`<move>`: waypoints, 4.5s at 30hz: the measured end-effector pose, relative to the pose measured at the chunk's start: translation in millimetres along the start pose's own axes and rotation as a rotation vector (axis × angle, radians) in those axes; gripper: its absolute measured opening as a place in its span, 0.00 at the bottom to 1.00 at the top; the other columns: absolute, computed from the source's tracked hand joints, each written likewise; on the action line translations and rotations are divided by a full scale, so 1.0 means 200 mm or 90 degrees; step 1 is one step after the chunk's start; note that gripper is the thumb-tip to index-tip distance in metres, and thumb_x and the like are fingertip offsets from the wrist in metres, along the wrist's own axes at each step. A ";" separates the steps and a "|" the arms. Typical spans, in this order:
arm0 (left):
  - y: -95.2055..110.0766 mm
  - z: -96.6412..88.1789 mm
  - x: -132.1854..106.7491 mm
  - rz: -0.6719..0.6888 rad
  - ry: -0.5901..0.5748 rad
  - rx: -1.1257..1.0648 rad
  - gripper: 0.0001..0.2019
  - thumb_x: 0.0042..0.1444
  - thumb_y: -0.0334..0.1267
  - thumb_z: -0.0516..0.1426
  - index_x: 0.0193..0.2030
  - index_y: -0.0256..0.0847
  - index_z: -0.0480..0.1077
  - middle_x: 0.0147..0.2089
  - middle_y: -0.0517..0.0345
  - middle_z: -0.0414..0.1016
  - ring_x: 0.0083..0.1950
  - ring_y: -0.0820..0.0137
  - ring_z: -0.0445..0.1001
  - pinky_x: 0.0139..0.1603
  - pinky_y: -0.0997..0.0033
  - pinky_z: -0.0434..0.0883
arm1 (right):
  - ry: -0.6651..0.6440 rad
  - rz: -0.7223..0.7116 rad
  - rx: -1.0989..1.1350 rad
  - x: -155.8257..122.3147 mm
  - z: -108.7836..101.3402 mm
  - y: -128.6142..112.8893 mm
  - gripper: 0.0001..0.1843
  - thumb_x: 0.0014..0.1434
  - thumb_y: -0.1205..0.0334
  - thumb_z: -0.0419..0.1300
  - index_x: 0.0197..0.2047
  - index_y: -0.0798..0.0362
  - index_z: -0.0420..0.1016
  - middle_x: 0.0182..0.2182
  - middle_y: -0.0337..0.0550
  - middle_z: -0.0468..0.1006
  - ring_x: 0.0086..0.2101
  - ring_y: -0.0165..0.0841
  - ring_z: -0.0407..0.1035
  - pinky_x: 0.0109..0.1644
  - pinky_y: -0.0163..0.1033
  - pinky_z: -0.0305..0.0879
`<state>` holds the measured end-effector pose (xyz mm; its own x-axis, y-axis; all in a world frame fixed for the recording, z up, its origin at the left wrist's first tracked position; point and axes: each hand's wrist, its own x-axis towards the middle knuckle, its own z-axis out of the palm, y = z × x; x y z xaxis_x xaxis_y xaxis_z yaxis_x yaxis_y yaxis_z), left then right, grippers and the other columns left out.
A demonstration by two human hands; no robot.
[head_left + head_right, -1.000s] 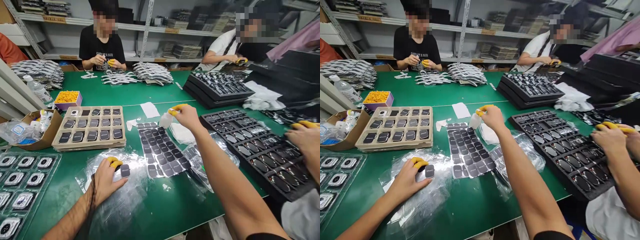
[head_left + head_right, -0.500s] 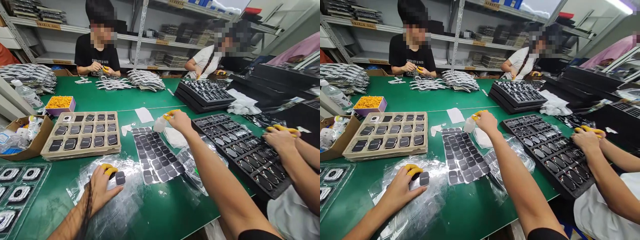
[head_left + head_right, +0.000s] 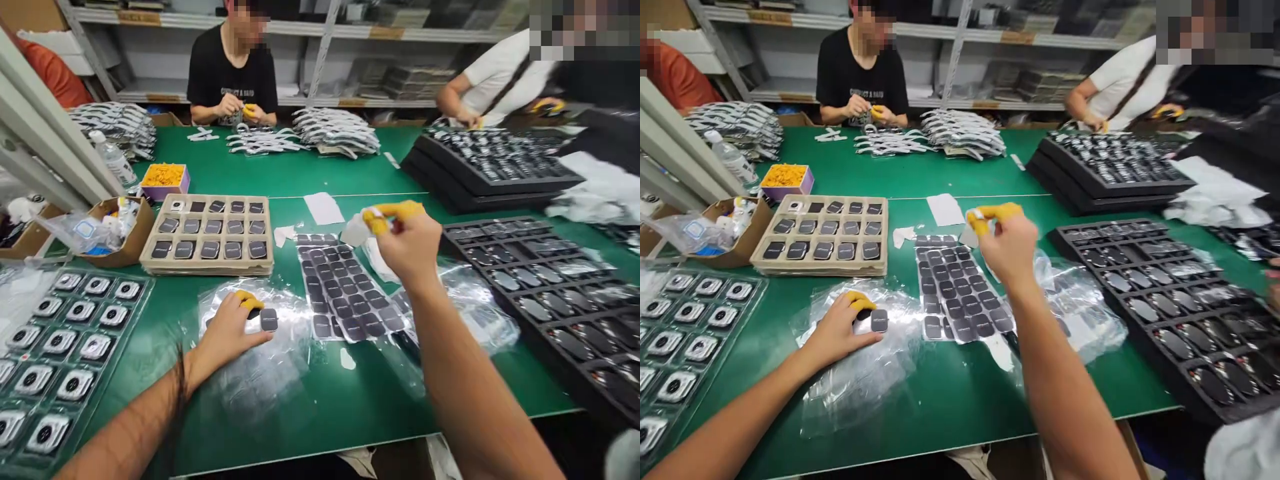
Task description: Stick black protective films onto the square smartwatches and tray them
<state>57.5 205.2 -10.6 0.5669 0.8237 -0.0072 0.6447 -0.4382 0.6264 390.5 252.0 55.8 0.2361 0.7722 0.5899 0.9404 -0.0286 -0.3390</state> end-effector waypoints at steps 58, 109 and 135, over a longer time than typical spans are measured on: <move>-0.34 -0.94 0.48 -0.103 0.187 0.285 0.25 0.53 0.56 0.65 0.52 0.42 0.76 0.64 0.46 0.67 0.67 0.50 0.61 0.69 0.46 0.56 | -0.163 -0.057 0.488 -0.62 0.16 -0.33 0.08 0.64 0.58 0.61 0.45 0.41 0.80 0.32 0.42 0.83 0.27 0.40 0.77 0.33 0.48 0.75; -0.07 -0.02 0.00 -0.299 0.091 -0.619 0.29 0.39 0.34 0.73 0.51 0.39 0.73 0.36 0.55 0.82 0.39 0.65 0.82 0.42 0.68 0.78 | -0.786 -0.144 0.492 -0.57 0.07 -0.46 0.19 0.61 0.56 0.67 0.54 0.47 0.74 0.27 0.34 0.78 0.24 0.29 0.67 0.25 0.33 0.61; -0.10 -0.01 0.00 -0.246 0.111 -0.608 0.28 0.42 0.33 0.71 0.52 0.39 0.72 0.40 0.55 0.80 0.39 0.70 0.80 0.41 0.73 0.75 | -0.748 -0.109 0.681 -0.59 0.09 -0.52 0.06 0.64 0.58 0.64 0.36 0.49 0.77 0.36 0.42 0.76 0.39 0.35 0.71 0.44 0.45 0.71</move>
<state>45.0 214.4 -21.8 0.2771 0.9211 -0.2734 0.0497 0.2704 0.9615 261.3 175.0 8.1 -0.6357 0.7716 -0.0208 0.2183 0.1539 -0.9637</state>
